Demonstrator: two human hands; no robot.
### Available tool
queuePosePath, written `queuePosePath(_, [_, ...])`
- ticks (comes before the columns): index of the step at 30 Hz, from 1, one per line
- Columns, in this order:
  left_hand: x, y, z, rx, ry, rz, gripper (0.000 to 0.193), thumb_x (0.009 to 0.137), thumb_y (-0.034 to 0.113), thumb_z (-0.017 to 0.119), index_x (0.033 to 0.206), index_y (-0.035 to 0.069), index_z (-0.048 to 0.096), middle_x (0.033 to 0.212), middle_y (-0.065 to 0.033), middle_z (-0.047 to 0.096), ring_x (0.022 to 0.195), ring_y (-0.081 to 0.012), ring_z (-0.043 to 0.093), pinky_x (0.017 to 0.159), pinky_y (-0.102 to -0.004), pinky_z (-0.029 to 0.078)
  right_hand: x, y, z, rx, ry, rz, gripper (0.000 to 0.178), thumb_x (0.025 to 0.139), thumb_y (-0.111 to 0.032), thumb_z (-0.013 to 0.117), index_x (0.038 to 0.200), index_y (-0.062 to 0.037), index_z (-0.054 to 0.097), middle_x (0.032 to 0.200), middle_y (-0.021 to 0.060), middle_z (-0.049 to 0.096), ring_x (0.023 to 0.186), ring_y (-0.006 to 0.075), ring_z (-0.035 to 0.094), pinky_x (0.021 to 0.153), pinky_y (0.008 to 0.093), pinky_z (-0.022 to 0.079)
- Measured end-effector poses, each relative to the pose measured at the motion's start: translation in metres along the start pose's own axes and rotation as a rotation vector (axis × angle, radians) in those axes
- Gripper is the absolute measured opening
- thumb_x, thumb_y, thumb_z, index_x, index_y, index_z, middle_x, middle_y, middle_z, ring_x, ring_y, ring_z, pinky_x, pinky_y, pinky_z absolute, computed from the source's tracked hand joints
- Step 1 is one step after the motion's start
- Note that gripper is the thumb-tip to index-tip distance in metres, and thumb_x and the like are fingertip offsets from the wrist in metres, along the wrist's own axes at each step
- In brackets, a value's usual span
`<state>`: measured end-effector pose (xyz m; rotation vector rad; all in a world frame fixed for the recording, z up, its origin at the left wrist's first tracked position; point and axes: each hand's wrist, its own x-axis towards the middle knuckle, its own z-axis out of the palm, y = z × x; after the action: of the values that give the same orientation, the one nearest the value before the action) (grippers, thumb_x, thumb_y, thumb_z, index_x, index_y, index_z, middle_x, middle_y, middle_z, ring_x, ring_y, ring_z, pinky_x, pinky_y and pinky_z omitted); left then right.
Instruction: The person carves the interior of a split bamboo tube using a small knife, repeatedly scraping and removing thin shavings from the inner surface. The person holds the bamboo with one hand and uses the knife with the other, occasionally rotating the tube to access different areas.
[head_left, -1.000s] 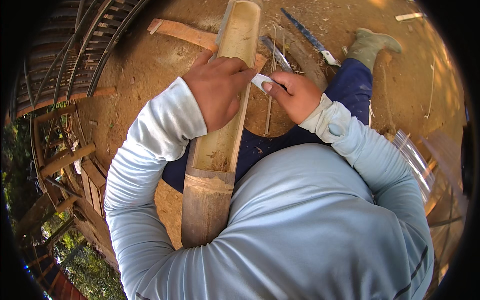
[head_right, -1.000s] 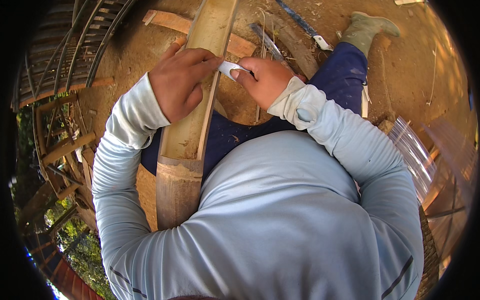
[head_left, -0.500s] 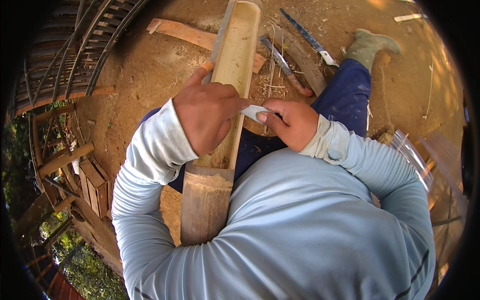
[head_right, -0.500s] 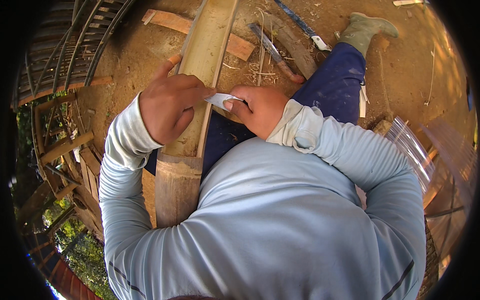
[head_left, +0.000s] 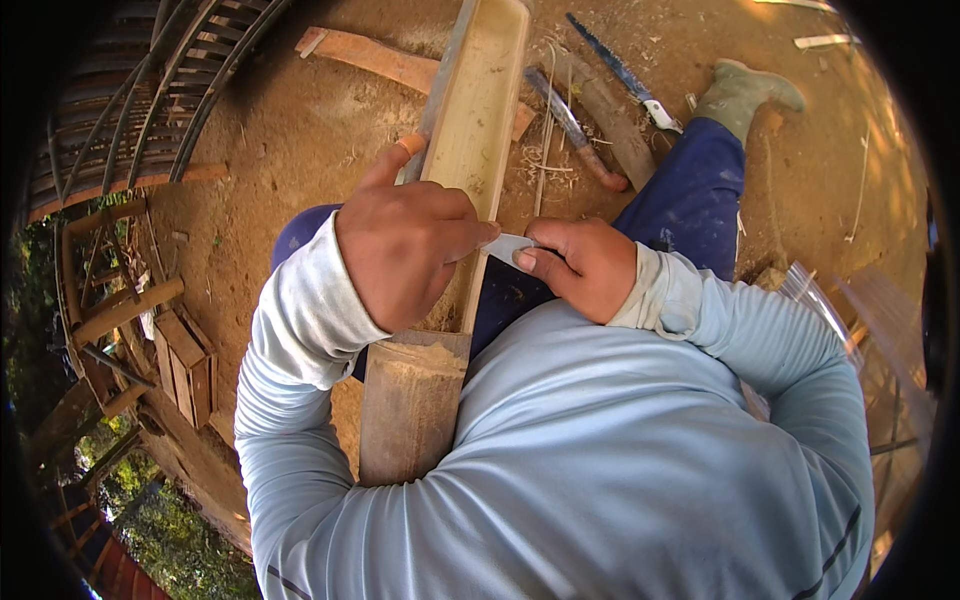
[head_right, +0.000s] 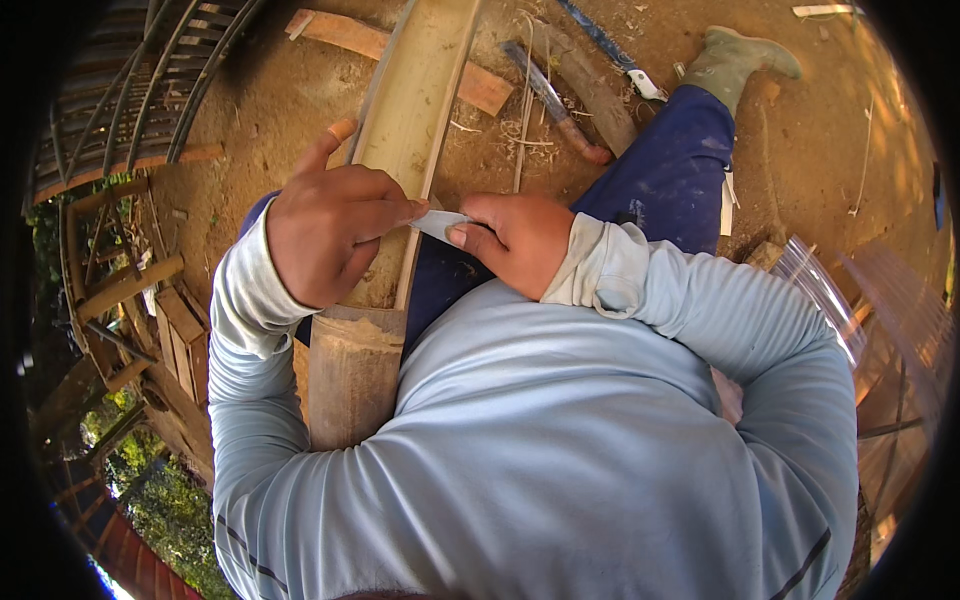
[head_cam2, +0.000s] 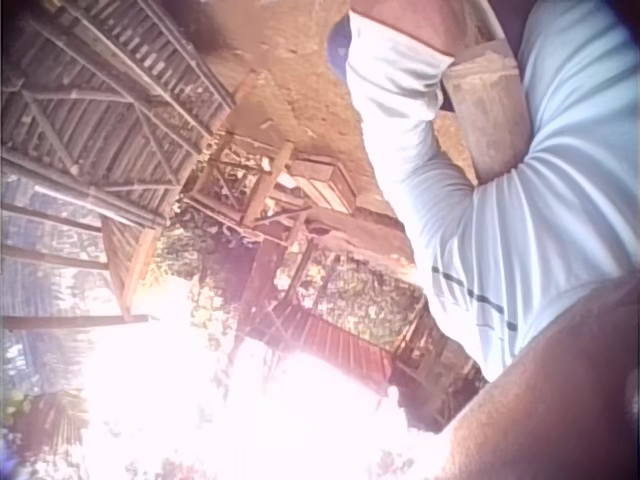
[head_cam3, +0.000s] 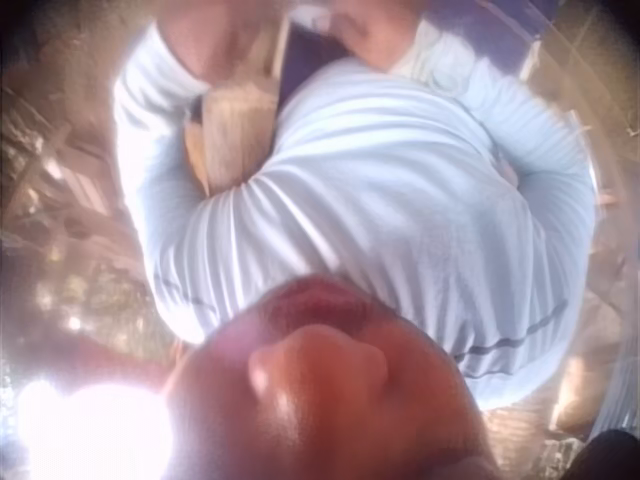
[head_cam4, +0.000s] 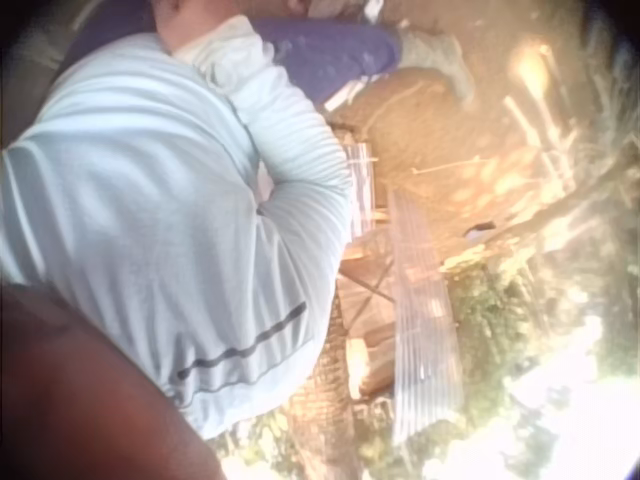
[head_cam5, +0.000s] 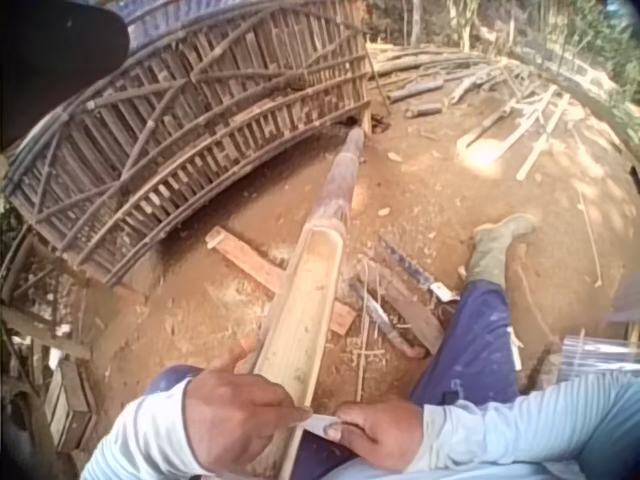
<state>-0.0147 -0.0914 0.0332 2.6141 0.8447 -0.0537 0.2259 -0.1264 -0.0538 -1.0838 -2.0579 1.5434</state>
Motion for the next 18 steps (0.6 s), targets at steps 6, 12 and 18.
queuePosePath(6, [-0.005, 0.003, 0.000, -0.061, 0.039, 0.016, 0.047, 0.062, -0.007, 0.063, 0.103, 0.010, 0.076, 0.086, -0.0054, 0.068, 0.086, -0.0240, 0.067, 0.113, -0.0581, 0.029, -0.001, 0.004, 0.003, -0.038, -0.049, -0.088, 0.030, 0.100, -0.027, 0.057, 0.085, -0.0015, 0.057, 0.069, 0.0201, 0.055, 0.064, 0.0396, 0.058, 0.059, 0.0441, 0.045])
queuePosePath(12, [-0.010, 0.002, 0.001, -0.120, 0.055, 0.058, 0.040, 0.061, -0.006, 0.063, 0.094, 0.011, 0.077, 0.079, -0.0032, 0.066, 0.079, -0.0220, 0.066, 0.111, -0.0567, 0.031, -0.001, 0.001, 0.006, 0.004, -0.126, -0.099, 0.029, 0.100, -0.027, 0.057, 0.086, -0.0022, 0.058, 0.071, 0.0211, 0.057, 0.067, 0.0416, 0.059, 0.060, 0.0465, 0.046])
queuePosePath(18, [-0.015, 0.003, 0.002, -0.177, 0.088, 0.068, 0.041, 0.059, -0.006, 0.061, 0.091, 0.012, 0.078, 0.076, -0.0010, 0.064, 0.075, -0.0205, 0.065, 0.108, -0.0556, 0.032, -0.001, -0.005, 0.002, -0.034, -0.177, -0.098, 0.028, 0.100, -0.027, 0.056, 0.087, -0.0025, 0.058, 0.071, 0.0205, 0.059, 0.066, 0.0418, 0.060, 0.060, 0.0475, 0.046])
